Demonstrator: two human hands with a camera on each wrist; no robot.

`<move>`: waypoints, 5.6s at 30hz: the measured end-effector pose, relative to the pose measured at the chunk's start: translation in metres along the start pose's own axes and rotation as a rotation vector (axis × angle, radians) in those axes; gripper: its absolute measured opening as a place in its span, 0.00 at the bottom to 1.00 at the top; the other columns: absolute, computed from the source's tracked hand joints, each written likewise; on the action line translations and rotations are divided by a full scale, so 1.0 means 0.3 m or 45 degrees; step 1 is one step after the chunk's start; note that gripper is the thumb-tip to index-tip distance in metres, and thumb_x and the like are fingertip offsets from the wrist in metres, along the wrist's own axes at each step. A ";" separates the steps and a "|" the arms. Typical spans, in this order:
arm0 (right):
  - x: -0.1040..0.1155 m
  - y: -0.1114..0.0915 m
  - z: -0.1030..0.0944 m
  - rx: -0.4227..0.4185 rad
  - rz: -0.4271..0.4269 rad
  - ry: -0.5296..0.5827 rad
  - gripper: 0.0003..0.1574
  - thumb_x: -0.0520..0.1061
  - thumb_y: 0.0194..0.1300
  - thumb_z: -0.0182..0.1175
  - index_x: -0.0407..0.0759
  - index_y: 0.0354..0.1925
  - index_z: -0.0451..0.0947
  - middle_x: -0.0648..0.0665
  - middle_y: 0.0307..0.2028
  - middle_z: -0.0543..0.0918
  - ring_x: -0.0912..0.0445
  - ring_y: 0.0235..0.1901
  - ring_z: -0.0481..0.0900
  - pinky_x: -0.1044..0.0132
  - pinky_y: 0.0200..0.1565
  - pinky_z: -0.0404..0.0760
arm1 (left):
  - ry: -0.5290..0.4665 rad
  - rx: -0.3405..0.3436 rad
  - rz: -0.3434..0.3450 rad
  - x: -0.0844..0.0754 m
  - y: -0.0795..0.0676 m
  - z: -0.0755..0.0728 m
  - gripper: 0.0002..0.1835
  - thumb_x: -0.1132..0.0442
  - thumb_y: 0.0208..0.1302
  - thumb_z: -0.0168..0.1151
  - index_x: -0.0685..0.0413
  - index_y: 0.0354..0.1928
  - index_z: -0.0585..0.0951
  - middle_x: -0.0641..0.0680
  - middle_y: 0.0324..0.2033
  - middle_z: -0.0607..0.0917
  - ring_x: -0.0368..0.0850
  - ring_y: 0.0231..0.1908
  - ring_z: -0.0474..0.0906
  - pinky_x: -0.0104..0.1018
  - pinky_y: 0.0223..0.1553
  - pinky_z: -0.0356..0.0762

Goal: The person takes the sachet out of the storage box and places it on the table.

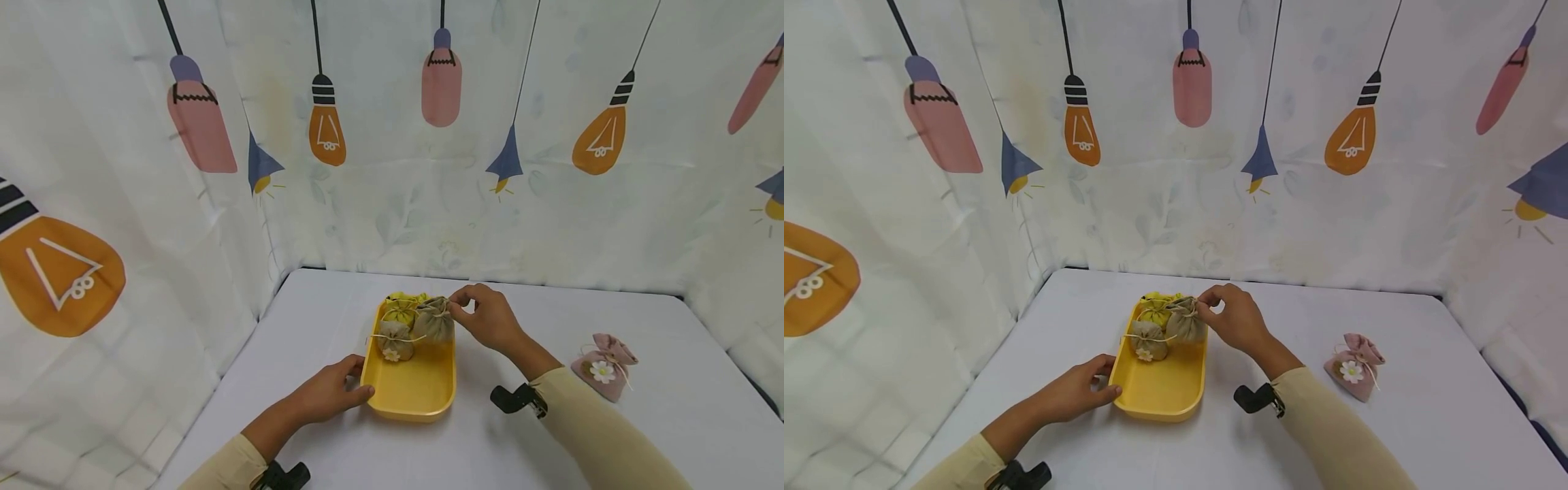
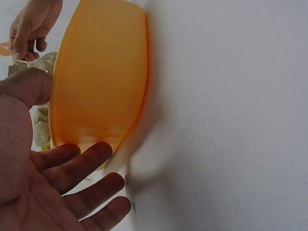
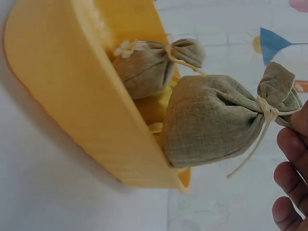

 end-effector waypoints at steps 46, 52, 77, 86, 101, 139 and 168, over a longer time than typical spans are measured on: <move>-0.223 -0.127 -0.287 -0.061 0.171 -0.144 0.11 0.52 0.73 0.63 0.47 0.43 0.85 0.48 0.41 0.84 0.47 0.41 0.75 0.57 0.35 0.74 | -0.013 0.000 -0.029 0.007 0.001 0.007 0.35 0.40 0.67 0.67 0.51 0.68 0.71 0.49 0.56 0.82 0.54 0.59 0.76 0.60 0.58 0.74; -0.248 -0.158 -0.314 -0.078 0.195 -0.184 0.13 0.53 0.74 0.62 0.46 0.45 0.85 0.47 0.40 0.83 0.49 0.39 0.72 0.58 0.31 0.73 | -0.015 -0.003 -0.039 0.008 0.004 0.009 0.36 0.39 0.67 0.67 0.51 0.69 0.71 0.49 0.57 0.82 0.54 0.60 0.76 0.60 0.58 0.74; -0.363 -0.236 -0.374 -0.013 0.279 -0.275 0.22 0.59 0.76 0.58 0.43 0.49 0.84 0.43 0.42 0.83 0.49 0.37 0.72 0.60 0.28 0.72 | 0.001 -0.019 -0.043 0.005 0.004 0.003 0.37 0.41 0.67 0.67 0.53 0.69 0.71 0.48 0.55 0.82 0.53 0.59 0.76 0.59 0.58 0.75; -0.384 -0.248 -0.387 -0.003 0.295 -0.301 0.22 0.58 0.76 0.59 0.43 0.49 0.85 0.42 0.43 0.83 0.49 0.37 0.73 0.59 0.30 0.71 | -0.009 -0.018 -0.039 0.009 0.005 0.002 0.37 0.40 0.67 0.68 0.52 0.69 0.71 0.48 0.55 0.82 0.54 0.59 0.76 0.59 0.58 0.74; -0.373 -0.252 -0.388 -0.020 0.274 -0.270 0.19 0.54 0.77 0.58 0.41 0.49 0.84 0.42 0.42 0.82 0.51 0.33 0.71 0.60 0.26 0.70 | -0.030 -0.002 -0.026 0.006 0.005 0.002 0.37 0.40 0.67 0.67 0.53 0.70 0.70 0.48 0.56 0.82 0.55 0.60 0.76 0.60 0.59 0.74; -0.153 -0.103 -0.071 0.190 0.026 -0.109 0.12 0.46 0.69 0.68 0.47 0.49 0.85 0.52 0.42 0.84 0.48 0.44 0.79 0.54 0.45 0.78 | -0.038 -0.012 -0.042 0.010 0.007 0.001 0.34 0.40 0.66 0.68 0.51 0.66 0.71 0.50 0.56 0.81 0.54 0.59 0.76 0.60 0.58 0.74; -0.060 -0.045 0.077 0.305 -0.012 0.029 0.15 0.45 0.70 0.67 0.43 0.53 0.84 0.52 0.45 0.84 0.45 0.48 0.80 0.56 0.45 0.79 | -0.046 -0.026 0.028 0.014 0.004 0.004 0.34 0.41 0.68 0.67 0.53 0.66 0.71 0.50 0.56 0.81 0.54 0.61 0.75 0.61 0.60 0.72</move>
Point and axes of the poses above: each hand's wrist, its own y-axis towards the middle knuckle, its own z-axis out of the palm, x = y × z, the point moved 5 cm from there along y, towards the middle knuckle
